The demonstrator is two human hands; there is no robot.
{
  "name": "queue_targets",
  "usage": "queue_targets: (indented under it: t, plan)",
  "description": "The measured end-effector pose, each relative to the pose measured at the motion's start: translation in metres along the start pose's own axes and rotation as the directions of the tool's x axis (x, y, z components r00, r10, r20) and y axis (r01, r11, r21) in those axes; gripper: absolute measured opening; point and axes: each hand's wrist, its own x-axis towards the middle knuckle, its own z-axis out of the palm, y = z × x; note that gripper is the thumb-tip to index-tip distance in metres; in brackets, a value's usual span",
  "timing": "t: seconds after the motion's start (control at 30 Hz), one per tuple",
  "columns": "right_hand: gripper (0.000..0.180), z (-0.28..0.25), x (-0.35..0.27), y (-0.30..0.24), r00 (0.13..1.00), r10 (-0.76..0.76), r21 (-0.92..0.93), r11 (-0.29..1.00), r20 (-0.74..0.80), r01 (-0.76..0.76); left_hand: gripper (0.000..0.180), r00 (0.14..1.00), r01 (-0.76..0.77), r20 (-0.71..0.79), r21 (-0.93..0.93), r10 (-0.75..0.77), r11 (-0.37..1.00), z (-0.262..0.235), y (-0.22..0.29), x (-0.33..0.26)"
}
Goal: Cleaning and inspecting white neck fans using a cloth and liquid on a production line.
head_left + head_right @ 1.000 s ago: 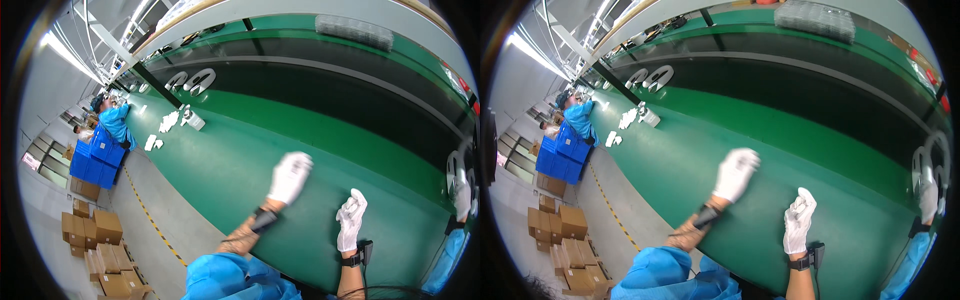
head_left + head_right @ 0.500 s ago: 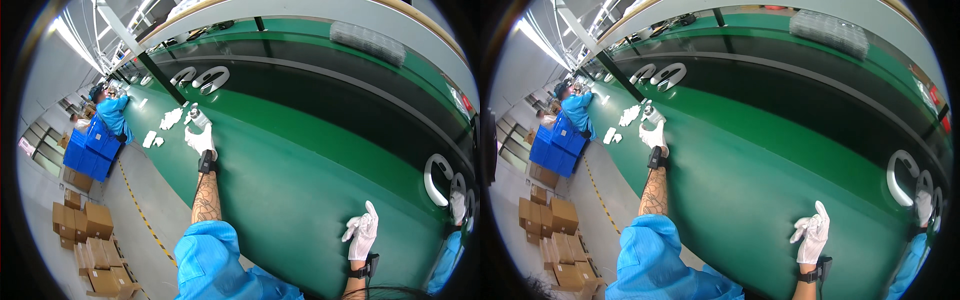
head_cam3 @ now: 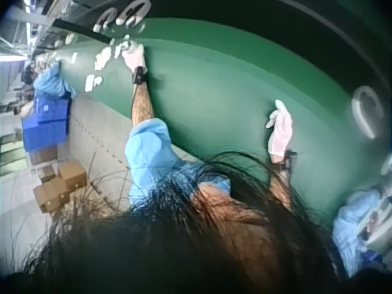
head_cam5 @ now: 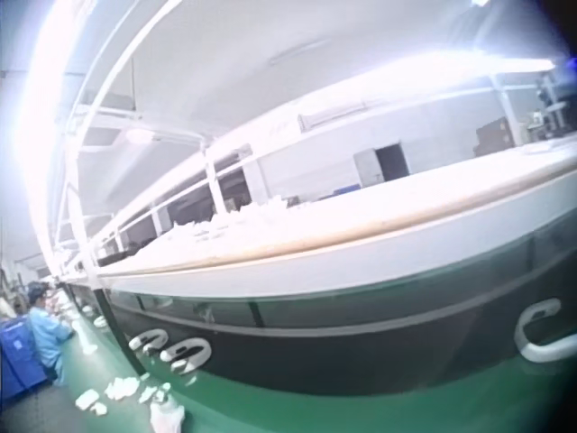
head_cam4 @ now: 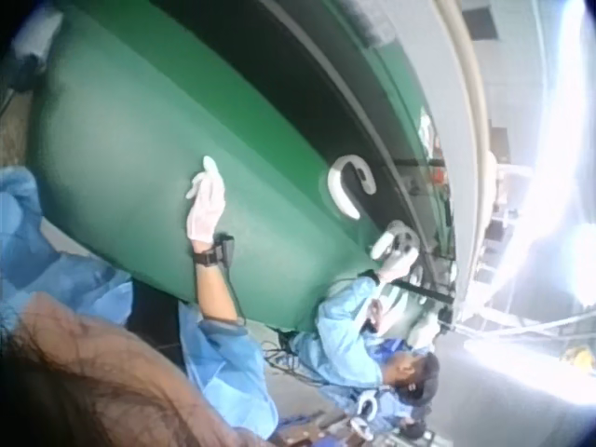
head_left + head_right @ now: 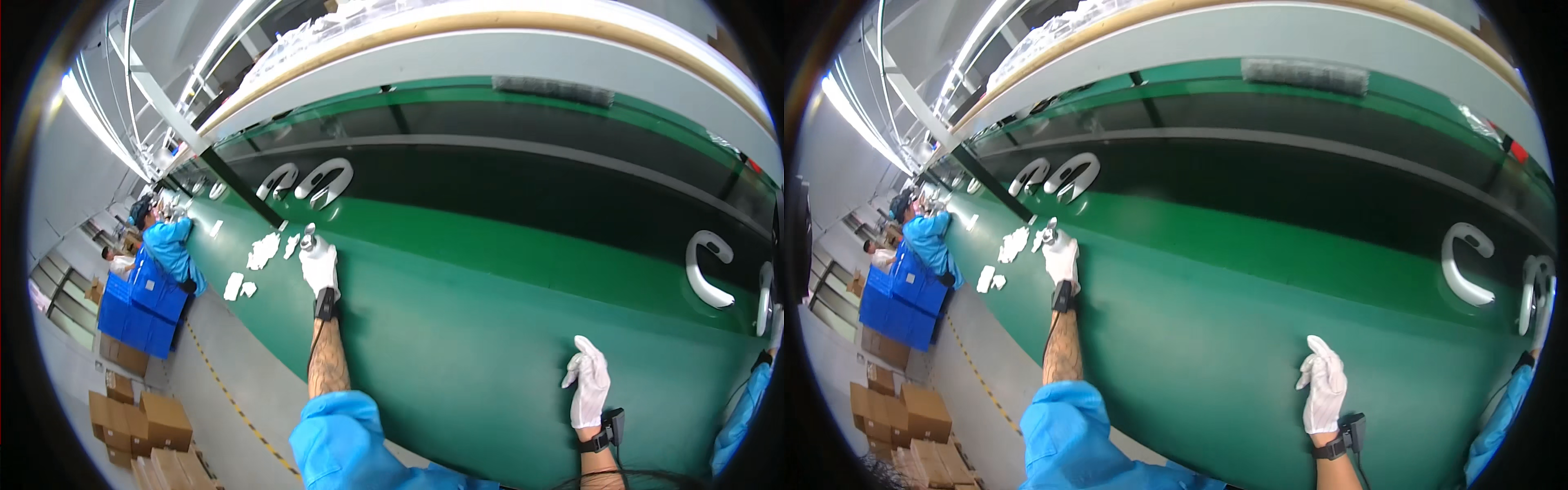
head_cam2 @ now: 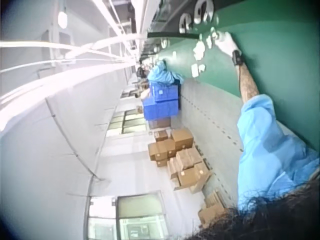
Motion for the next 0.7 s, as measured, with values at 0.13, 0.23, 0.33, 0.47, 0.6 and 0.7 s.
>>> queue_targets:
  t: [0.13, 0.23, 0.33, 0.47, 0.6, 0.7]
  plan:
    - [0.04, -0.024, -0.007, -0.002, 0.997, 0.061, -0.017, 0.998, -0.041, -0.062, 0.04, 0.936, 0.023, 0.352, -0.033, -0.01, 0.999, 0.013, 0.088, -0.127]
    - [0.048, -0.022, -0.003, -0.004, 0.977, 0.051, 0.159, 0.984, 0.206, -0.084, 0.049, 0.76, 0.147, 0.572, -0.614, 0.309, 0.776, 0.037, 0.02, -0.189]
    - [0.044, -0.021, 0.001, -0.014, 0.968, 0.042, 0.162, 0.983, 0.247, -0.084, 0.061, 0.596, -0.332, 0.555, -0.487, 0.58, 0.807, -0.004, 0.088, -0.331]
    - [0.029, -0.024, 0.012, -0.062, 0.953, 0.061, 0.314, 0.936, 0.298, -0.158, 0.057, 0.112, -0.361, 0.655, -0.674, 0.747, 0.645, -0.007, 0.129, -0.408]
    - [0.021, -0.042, 0.018, -0.122, 0.956, -0.198, -0.321, 0.91, 0.214, 0.261, 0.055, -0.142, -0.225, 0.531, -0.839, 0.836, 0.495, 0.026, 0.164, -0.45]
    - [0.022, -0.065, 0.014, -0.13, 0.922, -0.272, -0.56, 0.735, 0.274, 0.383, 0.058, -0.168, -0.183, 0.584, -0.81, 0.794, 0.557, 0.04, 0.172, -0.466]
